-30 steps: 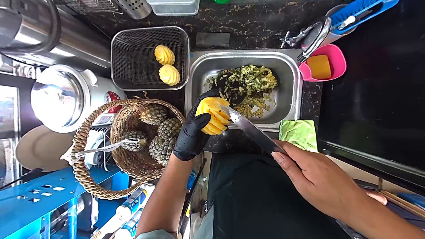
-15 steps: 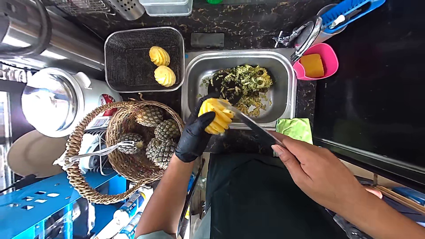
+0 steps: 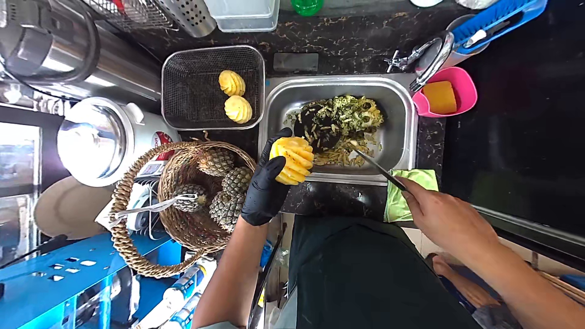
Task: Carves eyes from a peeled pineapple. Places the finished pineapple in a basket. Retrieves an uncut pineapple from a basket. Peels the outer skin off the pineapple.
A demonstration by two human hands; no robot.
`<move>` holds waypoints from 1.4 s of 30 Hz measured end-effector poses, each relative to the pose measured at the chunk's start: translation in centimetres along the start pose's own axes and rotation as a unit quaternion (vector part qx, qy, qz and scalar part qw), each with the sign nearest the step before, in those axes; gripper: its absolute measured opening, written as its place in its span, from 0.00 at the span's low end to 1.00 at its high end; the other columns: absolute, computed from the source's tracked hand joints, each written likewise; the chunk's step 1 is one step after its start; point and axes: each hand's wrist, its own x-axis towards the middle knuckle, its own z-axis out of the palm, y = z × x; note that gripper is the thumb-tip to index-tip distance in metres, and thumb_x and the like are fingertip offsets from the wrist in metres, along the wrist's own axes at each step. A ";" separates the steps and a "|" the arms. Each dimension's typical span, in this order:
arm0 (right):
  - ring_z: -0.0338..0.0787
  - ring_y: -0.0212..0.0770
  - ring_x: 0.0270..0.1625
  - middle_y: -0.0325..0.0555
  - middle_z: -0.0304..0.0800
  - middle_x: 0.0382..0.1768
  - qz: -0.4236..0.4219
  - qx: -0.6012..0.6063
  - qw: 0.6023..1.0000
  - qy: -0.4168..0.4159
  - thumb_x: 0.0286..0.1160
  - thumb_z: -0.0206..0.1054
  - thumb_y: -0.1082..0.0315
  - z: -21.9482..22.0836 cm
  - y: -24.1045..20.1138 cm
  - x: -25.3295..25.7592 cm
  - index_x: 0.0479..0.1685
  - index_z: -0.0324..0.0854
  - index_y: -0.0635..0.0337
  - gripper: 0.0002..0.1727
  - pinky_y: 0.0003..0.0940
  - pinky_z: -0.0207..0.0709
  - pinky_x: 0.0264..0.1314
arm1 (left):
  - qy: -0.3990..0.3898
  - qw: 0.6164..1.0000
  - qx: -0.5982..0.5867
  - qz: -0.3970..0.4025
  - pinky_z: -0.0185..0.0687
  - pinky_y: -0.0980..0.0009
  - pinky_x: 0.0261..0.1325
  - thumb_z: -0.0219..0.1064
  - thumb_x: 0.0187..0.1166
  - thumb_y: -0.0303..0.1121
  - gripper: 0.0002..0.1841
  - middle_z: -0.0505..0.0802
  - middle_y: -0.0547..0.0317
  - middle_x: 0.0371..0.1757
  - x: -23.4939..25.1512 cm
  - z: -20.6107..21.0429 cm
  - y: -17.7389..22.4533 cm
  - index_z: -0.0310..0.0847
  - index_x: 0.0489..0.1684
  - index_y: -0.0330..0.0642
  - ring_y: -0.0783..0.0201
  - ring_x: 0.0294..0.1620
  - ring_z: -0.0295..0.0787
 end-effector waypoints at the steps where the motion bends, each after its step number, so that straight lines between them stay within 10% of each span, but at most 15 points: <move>1: 0.93 0.65 0.36 0.58 0.91 0.35 0.013 0.008 1.000 -0.006 0.94 0.45 0.55 0.4 0.3 0.2 0.82 0.73 0.45 0.25 0.67 0.82 0.34 | -0.006 1.000 -0.007 -0.003 0.88 0.58 0.62 0.76 0.71 0.44 0.33 0.89 0.50 0.62 0.1 0.0 0.1 0.70 0.79 0.54 0.58 0.59 0.90; 4: 0.90 0.57 0.32 0.52 0.89 0.33 -0.004 0.074 0.997 0.019 0.93 0.43 0.50 0.2 -0.4 -0.2 0.80 0.76 0.47 0.27 0.61 0.80 0.31 | 0.033 0.990 -0.123 -0.069 0.90 0.56 0.59 0.74 0.70 0.55 0.31 0.91 0.47 0.58 -0.2 0.1 -0.1 0.77 0.68 0.47 0.53 0.57 0.92; 7: 0.85 0.46 0.27 0.43 0.86 0.29 -0.014 0.132 0.991 0.022 0.92 0.43 0.46 -0.4 -1.4 -0.3 0.78 0.77 0.44 0.27 0.52 0.78 0.27 | 0.044 0.969 -0.216 -0.113 0.86 0.41 0.60 0.48 0.70 0.80 0.48 0.85 0.37 0.70 0.9 0.6 0.3 0.69 0.81 0.51 0.38 0.67 0.86; 11: 0.82 0.39 0.25 0.37 0.83 0.26 -0.026 0.156 0.987 0.029 0.91 0.44 0.44 -0.8 -1.8 -0.5 0.77 0.78 0.40 0.27 0.46 0.75 0.25 | 0.106 0.970 -0.204 -0.077 0.92 0.51 0.46 0.49 0.75 0.74 0.42 0.88 0.42 0.63 1.4 0.0 0.2 0.72 0.78 0.51 0.46 0.54 0.91; 15: 0.82 0.39 0.26 0.36 0.83 0.27 -0.029 0.164 0.986 0.017 0.90 0.43 0.43 -0.7 -1.9 -0.8 0.76 0.78 0.41 0.28 0.45 0.75 0.26 | 0.072 0.982 -0.163 -0.066 0.92 0.47 0.48 0.36 0.76 0.78 0.47 0.82 0.40 0.76 1.2 -1.2 -0.8 0.61 0.87 0.55 0.41 0.66 0.88; 18: 0.83 0.40 0.27 0.38 0.85 0.28 -0.029 0.169 0.985 0.014 0.91 0.42 0.42 -0.5 -1.7 -0.9 0.78 0.78 0.39 0.28 0.47 0.77 0.27 | 0.088 0.975 -0.180 -0.093 0.90 0.56 0.40 0.47 0.76 0.75 0.40 0.88 0.41 0.64 1.8 -1.7 -1.1 0.71 0.76 0.54 0.47 0.51 0.91; 24: 0.82 0.40 0.24 0.38 0.84 0.26 -0.011 0.174 0.984 0.036 0.89 0.44 0.41 0.6 -0.5 -1.2 0.75 0.80 0.44 0.30 0.47 0.75 0.25 | 0.102 0.987 -0.127 0.003 0.88 0.46 0.61 0.63 0.80 0.44 0.20 0.90 0.46 0.60 2.6 -5.3 1.7 0.76 0.67 0.49 0.48 0.60 0.90; 28: 0.83 0.41 0.26 0.40 0.85 0.28 0.018 0.182 0.983 0.017 0.89 0.45 0.41 1.2 -0.1 -1.2 0.75 0.80 0.46 0.30 0.50 0.77 0.27 | 0.232 0.948 0.162 0.146 0.90 0.46 0.60 0.74 0.70 0.30 0.44 0.83 0.43 0.70 7.9 -11.4 8.3 0.51 0.88 0.49 0.47 0.64 0.87; 31: 0.83 0.42 0.26 0.40 0.85 0.27 0.026 0.184 0.982 0.016 0.88 0.46 0.41 1.5 -1.1 -0.5 0.73 0.80 0.45 0.29 0.51 0.76 0.27 | 0.341 0.885 0.261 0.181 0.92 0.49 0.58 0.83 0.58 0.30 0.48 0.84 0.40 0.70 13.3 -17.1 11.5 0.60 0.85 0.41 0.48 0.65 0.88; 37: 0.80 0.40 0.23 0.41 0.82 0.25 0.054 0.217 0.974 0.027 0.89 0.48 0.44 1.1 -3.0 0.1 0.72 0.81 0.49 0.28 0.47 0.75 0.25 | 0.520 0.765 0.369 -0.088 0.73 0.50 0.76 0.75 0.67 0.21 0.45 0.73 0.33 0.81 16.9 -6.4 13.9 0.52 0.87 0.33 0.45 0.78 0.74; 42: 0.80 0.42 0.21 0.43 0.81 0.25 0.084 0.244 0.966 0.012 0.90 0.48 0.46 1.9 -2.3 0.3 0.75 0.78 0.51 0.27 0.50 0.76 0.24 | 0.494 0.773 0.397 0.009 0.83 0.42 0.68 0.93 0.41 0.32 0.67 0.75 0.28 0.77 19.7 -21.1 8.4 0.45 0.89 0.36 0.37 0.74 0.78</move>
